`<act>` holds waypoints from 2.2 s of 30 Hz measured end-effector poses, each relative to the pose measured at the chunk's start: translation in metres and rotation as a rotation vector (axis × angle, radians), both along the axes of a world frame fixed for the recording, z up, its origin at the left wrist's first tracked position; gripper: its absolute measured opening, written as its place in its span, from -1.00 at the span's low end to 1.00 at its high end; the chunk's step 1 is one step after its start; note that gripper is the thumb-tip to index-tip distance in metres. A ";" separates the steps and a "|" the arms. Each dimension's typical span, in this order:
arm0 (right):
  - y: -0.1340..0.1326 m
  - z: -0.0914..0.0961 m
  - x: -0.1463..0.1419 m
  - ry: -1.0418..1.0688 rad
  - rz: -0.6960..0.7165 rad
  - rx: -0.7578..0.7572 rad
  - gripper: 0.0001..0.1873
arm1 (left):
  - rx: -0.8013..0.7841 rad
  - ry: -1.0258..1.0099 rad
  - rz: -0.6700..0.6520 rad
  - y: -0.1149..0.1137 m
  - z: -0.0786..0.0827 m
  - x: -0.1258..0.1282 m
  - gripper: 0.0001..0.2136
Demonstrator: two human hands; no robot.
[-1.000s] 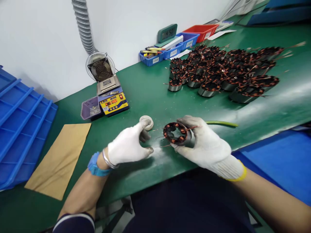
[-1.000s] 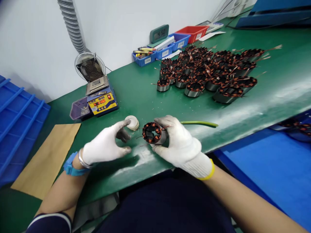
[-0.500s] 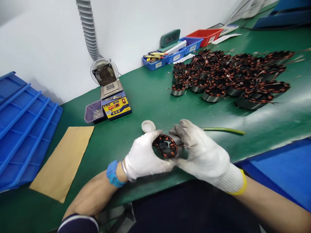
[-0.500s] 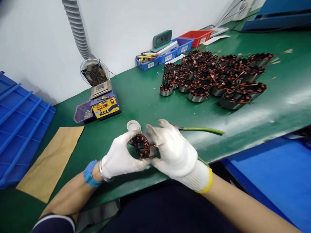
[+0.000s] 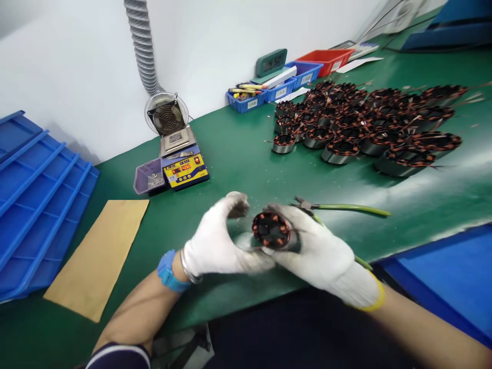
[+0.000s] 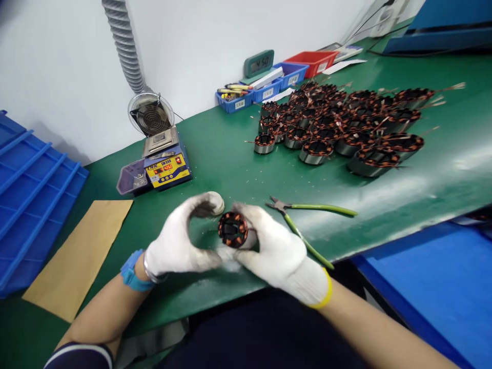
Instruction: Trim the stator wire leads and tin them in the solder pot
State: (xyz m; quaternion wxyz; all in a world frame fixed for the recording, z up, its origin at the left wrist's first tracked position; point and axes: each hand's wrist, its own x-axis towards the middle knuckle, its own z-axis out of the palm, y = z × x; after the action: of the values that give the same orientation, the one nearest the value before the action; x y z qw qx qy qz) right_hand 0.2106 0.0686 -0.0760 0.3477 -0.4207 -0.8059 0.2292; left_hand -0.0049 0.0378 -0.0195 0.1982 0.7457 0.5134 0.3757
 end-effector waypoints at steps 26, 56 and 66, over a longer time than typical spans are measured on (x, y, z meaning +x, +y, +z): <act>0.052 0.022 -0.001 -0.433 0.035 -0.077 -0.23 | -0.022 0.023 0.066 0.050 -0.078 -0.015 -0.44; 0.027 -0.007 -0.002 -0.067 -0.227 -0.036 -0.26 | 0.180 0.020 0.000 0.046 -0.084 -0.017 -0.46; 0.022 -0.001 0.003 -0.089 -0.200 0.057 -0.23 | 0.319 0.076 -0.019 0.044 -0.077 -0.014 -0.47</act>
State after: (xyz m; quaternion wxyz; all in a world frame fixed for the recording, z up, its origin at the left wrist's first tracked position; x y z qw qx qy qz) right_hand 0.2137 0.0901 -0.0766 0.3445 -0.4985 -0.7810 0.1514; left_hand -0.0194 0.0816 -0.0968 0.0611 0.7861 0.4472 0.4222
